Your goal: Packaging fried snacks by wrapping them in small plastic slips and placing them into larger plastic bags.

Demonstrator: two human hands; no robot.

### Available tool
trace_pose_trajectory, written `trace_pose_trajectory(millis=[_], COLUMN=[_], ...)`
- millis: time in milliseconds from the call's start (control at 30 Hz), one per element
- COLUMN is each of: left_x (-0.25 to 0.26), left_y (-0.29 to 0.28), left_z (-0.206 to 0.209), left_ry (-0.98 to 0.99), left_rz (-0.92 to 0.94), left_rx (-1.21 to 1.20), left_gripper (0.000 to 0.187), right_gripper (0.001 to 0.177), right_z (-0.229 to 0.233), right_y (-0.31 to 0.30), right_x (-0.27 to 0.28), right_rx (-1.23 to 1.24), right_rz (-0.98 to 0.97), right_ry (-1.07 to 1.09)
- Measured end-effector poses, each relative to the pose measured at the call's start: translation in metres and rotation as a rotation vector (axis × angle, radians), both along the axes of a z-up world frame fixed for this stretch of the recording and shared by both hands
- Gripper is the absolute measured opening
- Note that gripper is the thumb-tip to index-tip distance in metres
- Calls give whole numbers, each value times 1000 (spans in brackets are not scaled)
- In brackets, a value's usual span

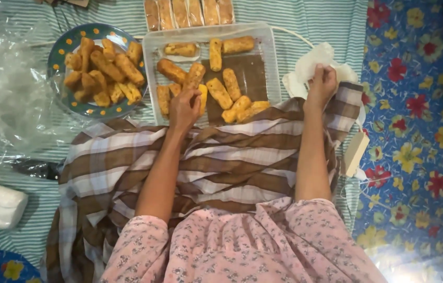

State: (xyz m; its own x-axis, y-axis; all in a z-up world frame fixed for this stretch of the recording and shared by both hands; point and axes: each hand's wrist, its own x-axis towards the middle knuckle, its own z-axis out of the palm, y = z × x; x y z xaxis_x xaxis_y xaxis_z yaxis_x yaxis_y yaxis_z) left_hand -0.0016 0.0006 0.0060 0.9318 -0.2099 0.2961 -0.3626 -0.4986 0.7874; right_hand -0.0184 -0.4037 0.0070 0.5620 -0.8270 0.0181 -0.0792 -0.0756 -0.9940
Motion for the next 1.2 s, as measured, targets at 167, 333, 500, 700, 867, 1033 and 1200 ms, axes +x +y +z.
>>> trace_pose_trajectory(millis=[167,333,500,700,867,1033,1200], left_x=[-2,0,-9,0,-2,-3,-2], left_y=[0,-6,-12,-3,-4,-2,-2], left_z=[6,-6,35,10,-7,-8,-12], left_ry=[14,282,814,958,764,691,681], left_rz=[4,65,119,-17,-102,-110,-98], left_rx=[-42,-258,-758,-1040,-988,-1017,-1024], left_gripper=[14,13,40,50,51,59,56], right_gripper=[12,9,11,8,4,43,101], right_z=[35,66,96,90,71,47,-5], right_y=[55,118,179,203,203,208,205], right_x=[0,-10,-23,-30,-32,-39,-43], right_rx=[40,-294,-746,-1115,-1109,-820,-74], right_rz=[159,515,846,857,862,804,768], right_ry=[-88,-165,-257,-321,-342,-308,-166])
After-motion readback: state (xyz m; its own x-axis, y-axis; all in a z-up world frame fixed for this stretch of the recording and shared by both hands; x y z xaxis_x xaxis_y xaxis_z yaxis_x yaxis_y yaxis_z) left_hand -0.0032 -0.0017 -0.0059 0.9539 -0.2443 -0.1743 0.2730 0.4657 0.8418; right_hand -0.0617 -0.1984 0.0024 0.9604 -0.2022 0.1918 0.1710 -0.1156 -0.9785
